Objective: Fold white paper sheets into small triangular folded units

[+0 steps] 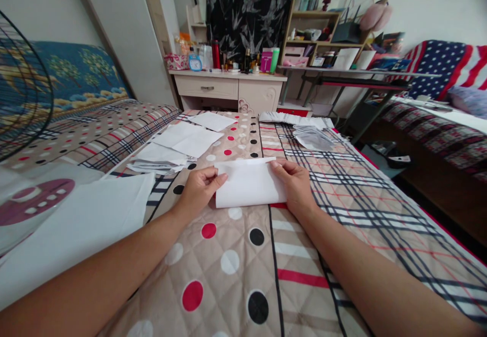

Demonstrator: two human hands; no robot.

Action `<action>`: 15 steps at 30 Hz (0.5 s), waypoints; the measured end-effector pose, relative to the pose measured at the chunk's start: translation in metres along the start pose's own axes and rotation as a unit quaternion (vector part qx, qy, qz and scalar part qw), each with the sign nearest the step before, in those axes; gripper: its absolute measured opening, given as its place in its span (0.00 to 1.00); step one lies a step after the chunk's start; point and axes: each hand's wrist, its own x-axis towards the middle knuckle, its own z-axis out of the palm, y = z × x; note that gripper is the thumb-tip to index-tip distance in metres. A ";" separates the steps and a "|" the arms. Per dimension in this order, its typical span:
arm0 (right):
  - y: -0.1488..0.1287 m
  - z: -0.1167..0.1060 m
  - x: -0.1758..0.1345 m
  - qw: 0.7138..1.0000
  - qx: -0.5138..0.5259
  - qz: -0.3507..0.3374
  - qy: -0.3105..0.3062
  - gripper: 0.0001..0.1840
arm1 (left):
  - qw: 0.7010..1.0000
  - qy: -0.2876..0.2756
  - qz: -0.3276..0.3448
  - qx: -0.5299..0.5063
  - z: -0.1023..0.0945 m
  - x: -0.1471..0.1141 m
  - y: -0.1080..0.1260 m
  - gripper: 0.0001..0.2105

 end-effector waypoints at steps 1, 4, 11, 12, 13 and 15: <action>0.000 -0.001 0.000 1.000 -0.009 -0.006 0.009 0.13 | 1.000 -0.011 0.000 -0.002 0.001 0.000 0.000 0.16; -0.002 -0.001 -0.001 0.999 -0.031 -0.008 0.015 0.13 | 1.000 0.012 0.007 -0.006 0.001 0.001 -0.001 0.13; -0.001 0.001 -0.001 1.000 0.011 0.009 -0.023 0.13 | 0.995 0.099 0.005 -0.008 -0.003 0.003 -0.004 0.12; -0.001 0.001 0.000 0.999 0.036 0.025 -0.030 0.12 | 0.994 0.104 0.004 -0.013 -0.003 0.003 -0.004 0.12; -0.001 0.002 0.000 0.996 0.062 0.043 -0.038 0.12 | 0.994 0.109 0.002 -0.015 -0.003 0.003 -0.004 0.12; -0.002 0.002 0.001 0.991 0.099 0.073 -0.046 0.14 | 0.993 0.116 -0.005 -0.018 -0.003 0.004 -0.004 0.12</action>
